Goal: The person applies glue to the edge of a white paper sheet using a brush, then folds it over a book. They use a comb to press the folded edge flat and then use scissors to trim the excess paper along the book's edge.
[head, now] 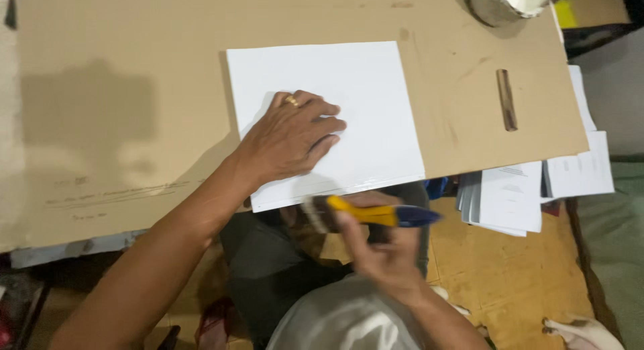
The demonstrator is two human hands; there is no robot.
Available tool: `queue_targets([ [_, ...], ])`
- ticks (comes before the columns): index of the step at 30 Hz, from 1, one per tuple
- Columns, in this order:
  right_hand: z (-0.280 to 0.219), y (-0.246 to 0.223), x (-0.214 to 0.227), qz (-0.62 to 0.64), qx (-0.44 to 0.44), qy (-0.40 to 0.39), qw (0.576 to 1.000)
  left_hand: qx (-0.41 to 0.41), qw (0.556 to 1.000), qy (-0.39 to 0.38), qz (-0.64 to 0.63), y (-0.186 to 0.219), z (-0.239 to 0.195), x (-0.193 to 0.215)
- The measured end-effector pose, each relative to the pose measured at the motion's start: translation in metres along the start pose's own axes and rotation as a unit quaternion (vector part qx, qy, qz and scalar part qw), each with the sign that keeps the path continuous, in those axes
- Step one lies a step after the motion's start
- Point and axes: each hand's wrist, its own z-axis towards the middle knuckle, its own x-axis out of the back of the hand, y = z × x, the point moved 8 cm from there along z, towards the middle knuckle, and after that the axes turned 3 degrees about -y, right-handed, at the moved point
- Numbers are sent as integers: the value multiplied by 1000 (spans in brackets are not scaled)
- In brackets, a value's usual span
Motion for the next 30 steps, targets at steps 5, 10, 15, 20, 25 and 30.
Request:
queue_targets([
  [5,3,74,21,294,-187,44,936,15,999,-34,-4,-1,2,-3],
  [10,11,83,132,-146,-174,120,966,16,999,-27,-11,-6,2,-6],
  [15,-2,43,134,-79,-134,163,974,3,995,-92,-30,-14,10,-13],
  [20,-10,22,32,-168,-34,33,985,-34,999,-10,-16,-14,4,-10],
  [25,-11,-49,-61,-175,180,-62,966,-61,998,14,-5,-6,6,-2],
  [30,-19,16,-7,64,-176,-29,982,-50,998,29,-10,-11,0,-4],
])
